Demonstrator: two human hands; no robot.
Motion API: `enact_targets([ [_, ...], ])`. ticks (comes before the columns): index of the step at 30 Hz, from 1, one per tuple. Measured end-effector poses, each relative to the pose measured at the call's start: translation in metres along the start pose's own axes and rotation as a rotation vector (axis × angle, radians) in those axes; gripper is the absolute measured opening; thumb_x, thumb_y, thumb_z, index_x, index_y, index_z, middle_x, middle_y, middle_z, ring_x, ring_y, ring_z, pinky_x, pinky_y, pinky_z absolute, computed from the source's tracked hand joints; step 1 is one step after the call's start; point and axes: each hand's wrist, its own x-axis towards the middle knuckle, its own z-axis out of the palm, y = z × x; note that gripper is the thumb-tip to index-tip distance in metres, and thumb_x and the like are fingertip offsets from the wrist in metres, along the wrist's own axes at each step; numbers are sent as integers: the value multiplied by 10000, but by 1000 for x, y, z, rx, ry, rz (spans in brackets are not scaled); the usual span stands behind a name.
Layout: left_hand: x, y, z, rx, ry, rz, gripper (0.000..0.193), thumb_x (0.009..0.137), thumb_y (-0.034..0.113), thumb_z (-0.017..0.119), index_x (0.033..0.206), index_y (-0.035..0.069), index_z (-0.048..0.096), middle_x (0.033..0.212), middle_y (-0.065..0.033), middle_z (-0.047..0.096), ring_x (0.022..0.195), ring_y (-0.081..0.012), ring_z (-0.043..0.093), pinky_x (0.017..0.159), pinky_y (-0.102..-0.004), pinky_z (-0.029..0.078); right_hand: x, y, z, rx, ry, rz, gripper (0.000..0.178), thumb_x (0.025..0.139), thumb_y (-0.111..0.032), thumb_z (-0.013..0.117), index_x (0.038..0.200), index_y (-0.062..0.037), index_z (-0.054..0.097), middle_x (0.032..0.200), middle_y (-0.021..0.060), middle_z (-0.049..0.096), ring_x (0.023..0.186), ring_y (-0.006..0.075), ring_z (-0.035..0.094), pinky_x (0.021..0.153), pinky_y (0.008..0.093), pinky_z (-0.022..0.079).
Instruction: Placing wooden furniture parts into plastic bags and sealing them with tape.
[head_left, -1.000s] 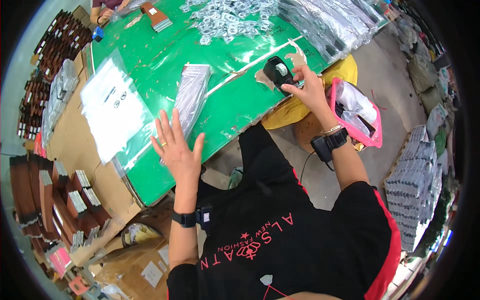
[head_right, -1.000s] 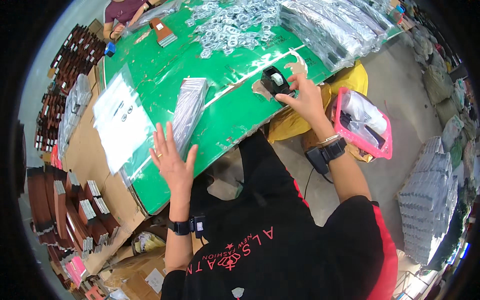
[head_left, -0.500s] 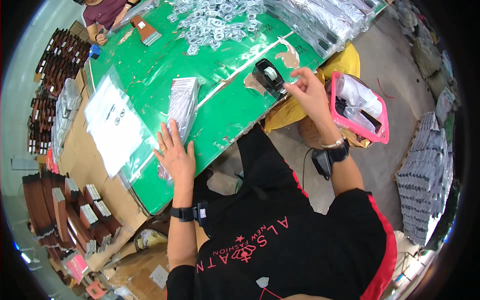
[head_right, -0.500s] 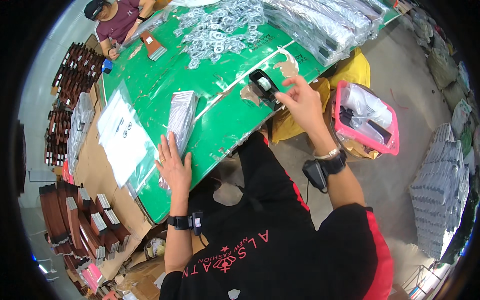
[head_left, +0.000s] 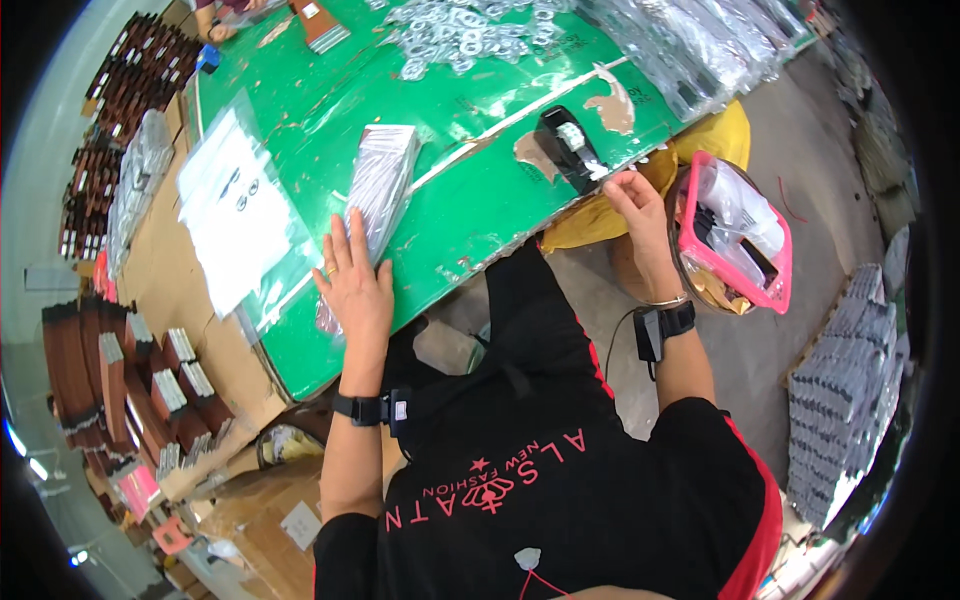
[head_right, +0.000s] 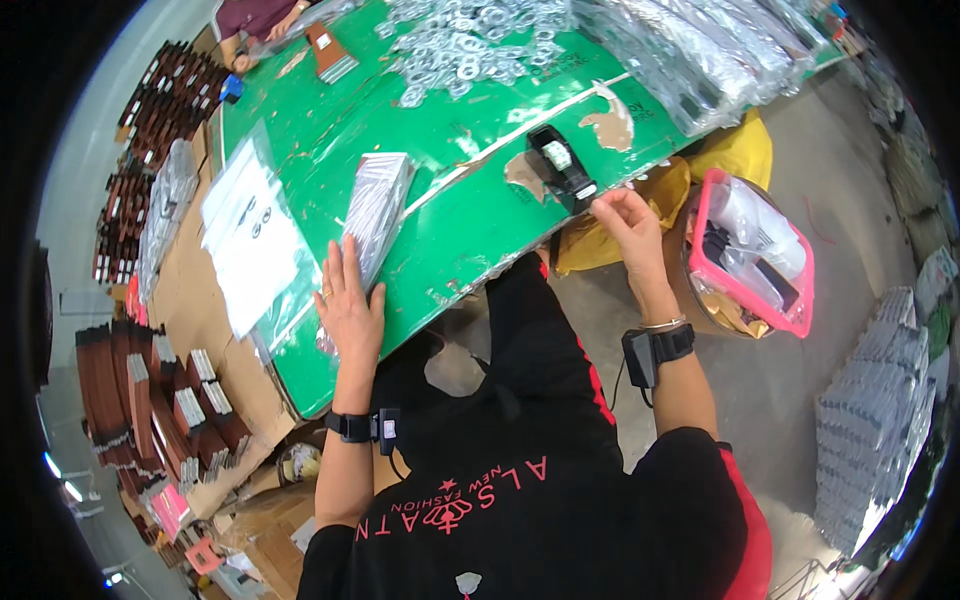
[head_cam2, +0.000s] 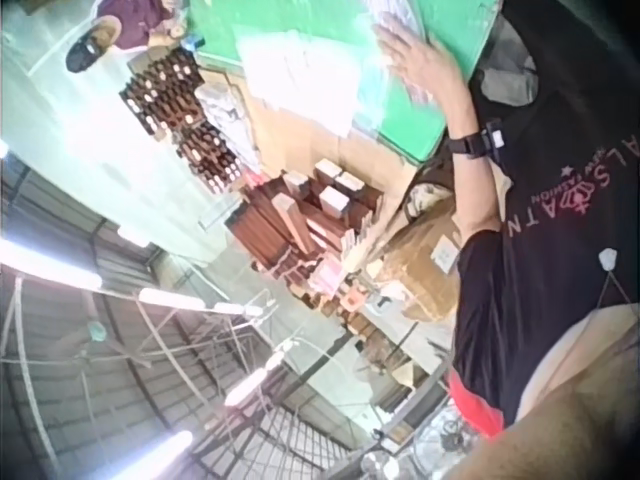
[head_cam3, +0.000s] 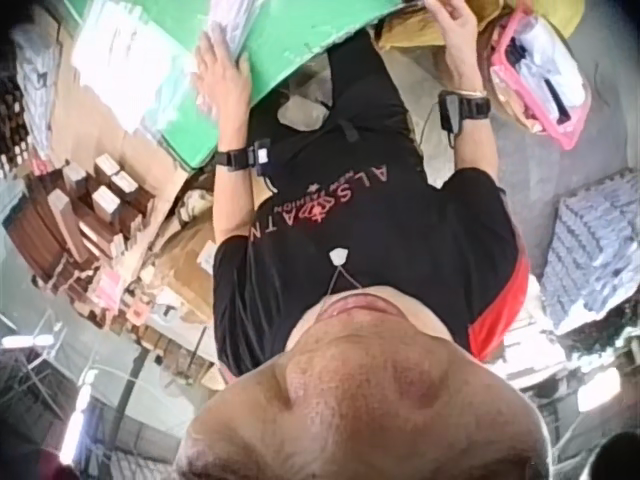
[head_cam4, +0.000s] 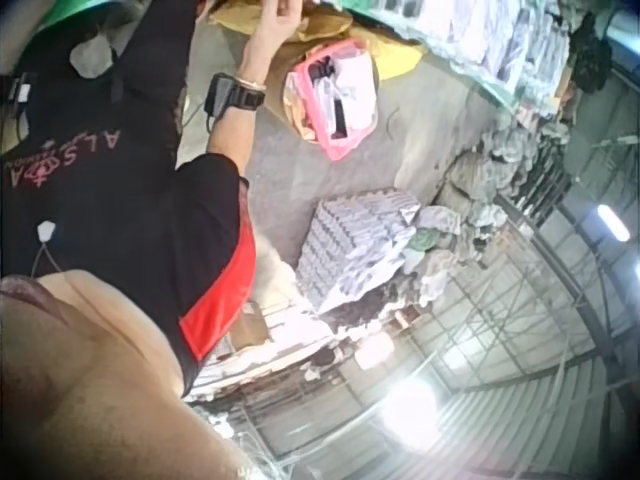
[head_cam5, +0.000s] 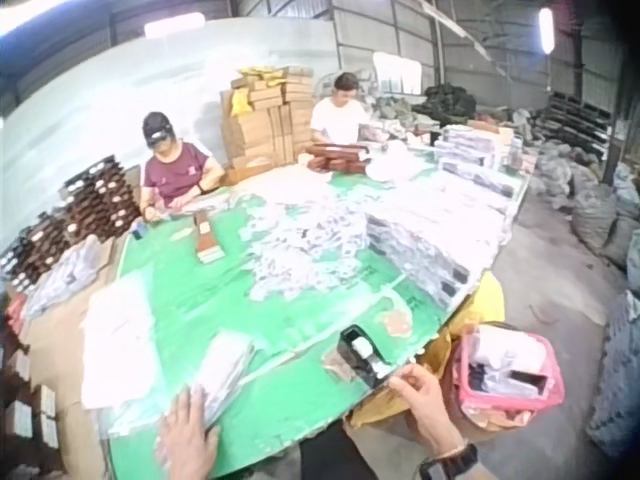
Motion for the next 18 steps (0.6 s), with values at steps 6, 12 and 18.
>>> enact_targets([
  [6,1,6,2,-15,12,-27,893,814,229,780,1573,242,308,1639,-81,294,1476,-351,329,1140,-674,249,9,16,-1,-119,93,-121,132,948,-151,707,899,-59,625,777,-75,573,686,4,485,609,181,354],
  [12,14,19,0,111,104,3,810,799,243,797,1504,196,401,1609,-98,339,1417,-390,396,1145,-637,267,12,16,-1,-289,92,-220,156,945,-131,695,869,-28,606,739,-60,567,664,14,486,590,201,380],
  [18,15,15,20,-19,305,53,552,813,211,775,1283,73,519,1497,-117,472,1306,-393,496,1101,-476,387,11,38,-6,-823,125,-260,225,896,-220,722,843,-19,636,707,98,657,662,186,653,624,321,487],
])
